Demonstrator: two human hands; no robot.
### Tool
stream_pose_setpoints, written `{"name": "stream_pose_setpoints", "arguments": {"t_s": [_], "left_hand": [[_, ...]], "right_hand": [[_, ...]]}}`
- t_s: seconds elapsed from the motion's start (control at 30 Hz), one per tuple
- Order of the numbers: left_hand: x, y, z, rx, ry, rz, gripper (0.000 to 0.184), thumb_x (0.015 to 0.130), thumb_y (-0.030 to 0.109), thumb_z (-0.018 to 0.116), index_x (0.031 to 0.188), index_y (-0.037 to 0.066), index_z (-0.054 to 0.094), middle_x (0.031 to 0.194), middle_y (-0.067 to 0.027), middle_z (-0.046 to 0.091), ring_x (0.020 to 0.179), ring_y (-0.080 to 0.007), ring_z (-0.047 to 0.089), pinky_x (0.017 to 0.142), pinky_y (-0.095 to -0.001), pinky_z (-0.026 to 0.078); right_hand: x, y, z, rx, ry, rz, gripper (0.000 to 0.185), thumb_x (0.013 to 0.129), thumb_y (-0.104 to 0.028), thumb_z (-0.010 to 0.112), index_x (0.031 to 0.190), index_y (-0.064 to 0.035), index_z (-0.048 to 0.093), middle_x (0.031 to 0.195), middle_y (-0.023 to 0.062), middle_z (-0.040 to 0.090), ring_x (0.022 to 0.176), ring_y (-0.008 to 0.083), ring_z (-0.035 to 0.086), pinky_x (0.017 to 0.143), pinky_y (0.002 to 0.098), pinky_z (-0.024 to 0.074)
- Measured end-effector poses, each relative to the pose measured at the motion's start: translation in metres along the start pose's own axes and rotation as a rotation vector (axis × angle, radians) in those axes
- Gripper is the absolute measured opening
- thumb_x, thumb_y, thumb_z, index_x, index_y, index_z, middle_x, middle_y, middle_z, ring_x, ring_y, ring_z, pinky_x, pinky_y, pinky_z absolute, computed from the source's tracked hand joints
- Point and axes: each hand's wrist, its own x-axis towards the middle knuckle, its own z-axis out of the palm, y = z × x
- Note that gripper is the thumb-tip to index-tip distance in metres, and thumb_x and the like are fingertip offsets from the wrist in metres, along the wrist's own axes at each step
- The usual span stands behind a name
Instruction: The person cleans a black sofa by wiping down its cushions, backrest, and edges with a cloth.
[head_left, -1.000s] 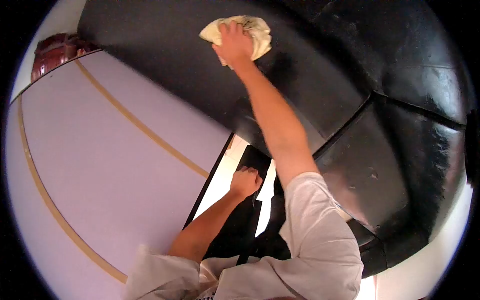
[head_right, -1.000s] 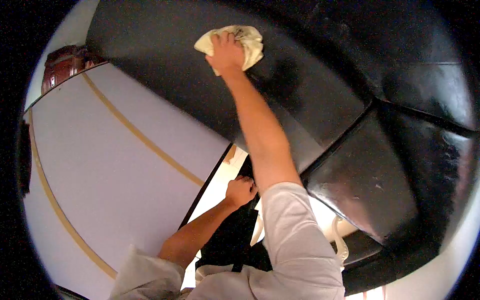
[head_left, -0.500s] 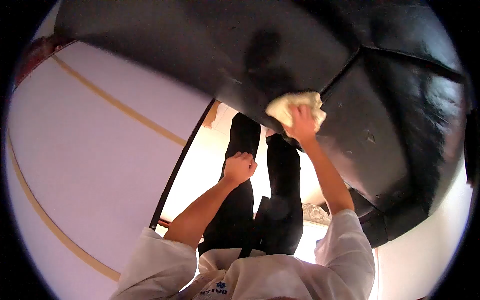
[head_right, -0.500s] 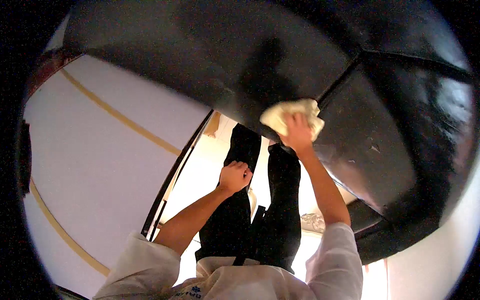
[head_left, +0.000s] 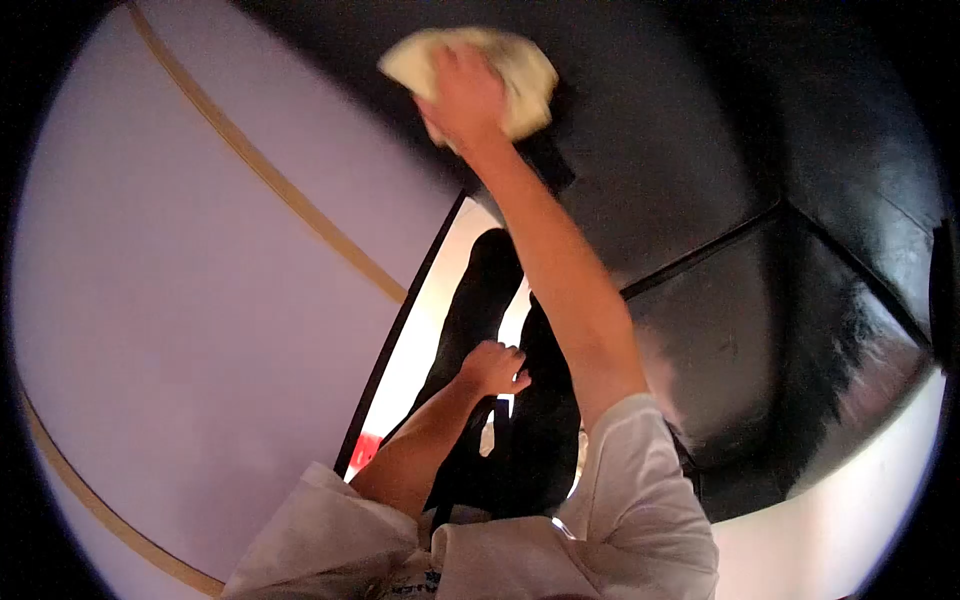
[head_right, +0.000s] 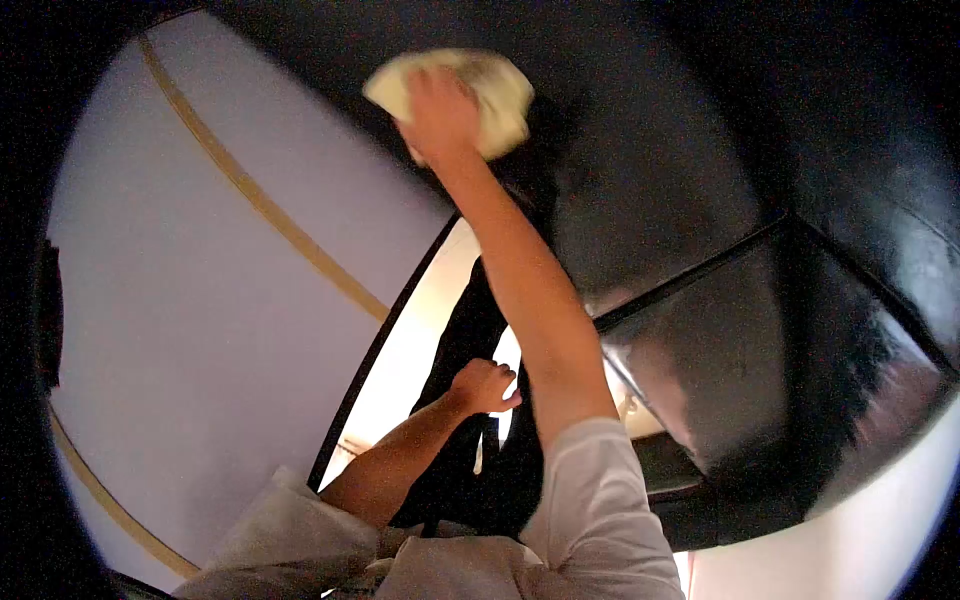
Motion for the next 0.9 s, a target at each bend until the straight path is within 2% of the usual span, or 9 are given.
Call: {"name": "stream_pose_setpoints", "arguments": {"t_s": [0.13,0.23,0.33,0.4,0.43,0.57,0.77,0.8,0.9], "left_hand": [[0.019,-0.012,0.045,-0.692,0.27,-0.031,0.047,0.084,0.043,0.064,0.113,0.006,0.065,0.112,-0.018,0.066,0.104,-0.0357,0.065,0.089,-0.0466,0.053],[-0.012,-0.025,0.026,-1.137,0.19,-0.129,0.063,0.084,0.042,0.066,0.137,0.01,0.054,0.138,-0.0172,0.055,0.122,-0.0369,0.056,0.098,-0.0459,0.049],[-0.002,-0.002,0.017,-0.861,0.513,0.009,0.053,0.086,0.041,0.063,0.127,0.009,0.06,0.122,-0.0177,0.065,0.11,-0.0343,0.064,0.09,-0.046,0.053],[-0.01,0.029,-0.043,-0.029,0.118,-0.068,0.041,0.087,0.039,0.06,0.109,0.005,0.066,0.099,-0.0162,0.071,0.091,-0.0319,0.07,0.077,-0.0447,0.056],[-0.007,0.02,-0.023,0.117,0.251,0.03,0.036,0.086,0.037,0.058,0.089,0.003,0.067,0.081,-0.0143,0.069,0.076,-0.0312,0.07,0.066,-0.0432,0.057],[-0.009,0.018,-0.006,0.149,0.296,0.009,0.038,0.085,0.039,0.058,0.08,0.002,0.065,0.08,-0.0126,0.068,0.077,-0.0299,0.068,0.065,-0.0454,0.055],[-0.016,0.028,0.009,0.044,0.46,-0.058,0.036,0.088,0.037,0.058,0.073,0.004,0.062,0.072,-0.0126,0.064,0.068,-0.0308,0.067,0.063,-0.0442,0.054],[-0.022,0.032,0.003,-0.097,0.378,-0.148,0.033,0.089,0.034,0.058,0.081,0.003,0.063,0.078,-0.0158,0.066,0.077,-0.0403,0.066,0.07,-0.0491,0.054],[0.019,-0.028,0.003,-0.442,0.624,-0.472,0.035,0.092,0.033,0.057,0.103,0.0,0.061,0.089,-0.0204,0.066,0.089,-0.0428,0.064,0.083,-0.048,0.052]], "right_hand": [[0.069,-0.049,0.033,-0.059,0.205,-0.106,0.058,0.078,-0.034,0.076,0.127,-0.012,0.053,0.125,0.0103,0.054,0.114,0.0268,0.057,0.089,0.0425,0.0515],[0.073,-0.091,0.054,-0.217,0.216,-0.049,0.059,0.074,-0.033,0.079,0.124,-0.0131,0.056,0.123,0.0088,0.055,0.114,0.0288,0.057,0.086,0.0411,0.0537],[0.019,-0.063,0.075,-0.132,0.021,-0.171,0.055,0.074,-0.027,0.079,0.124,-0.0166,0.057,0.122,0.0068,0.053,0.117,0.0272,0.054,0.085,0.0402,0.0548],[-0.033,-0.043,0.057,-0.135,-0.028,-0.252,0.051,0.075,-0.024,0.077,0.122,-0.0168,0.057,0.12,0.0064,0.052,0.116,0.0265,0.053,0.084,0.0394,0.0548],[-0.065,-0.035,0.03,-0.147,-0.04,-0.291,0.047,0.077,-0.022,0.075,0.12,-0.0158,0.058,0.118,0.0067,0.053,0.114,0.0264,0.053,0.083,0.0389,0.0546],[-0.174,0.012,0.008,-0.211,-0.07,-0.343,0.045,0.082,-0.018,0.06,0.127,-0.0154,0.056,0.122,0.0045,0.052,0.116,0.0249,0.052,0.08,0.0377,0.0557],[-0.359,0.11,-0.057,-0.282,-0.151,-0.342,0.053,0.077,-0.017,0.064,0.13,-0.0173,0.057,0.116,0.0069,0.055,0.108,0.0296,0.055,0.084,0.0453,0.0505],[-0.386,0.122,-0.075,-0.318,-0.215,-0.266,0.056,0.075,-0.017,0.067,0.13,-0.018,0.057,0.115,0.007,0.055,0.109,0.0302,0.054,0.085,0.0462,0.0493],[-0.398,0.132,-0.086,-0.302,-0.267,-0.018,0.065,0.068,-0.017,0.075,0.131,-0.0195,0.057,0.109,0.0081,0.054,0.11,0.0312,0.053,0.086,0.0466,0.0468]]}}
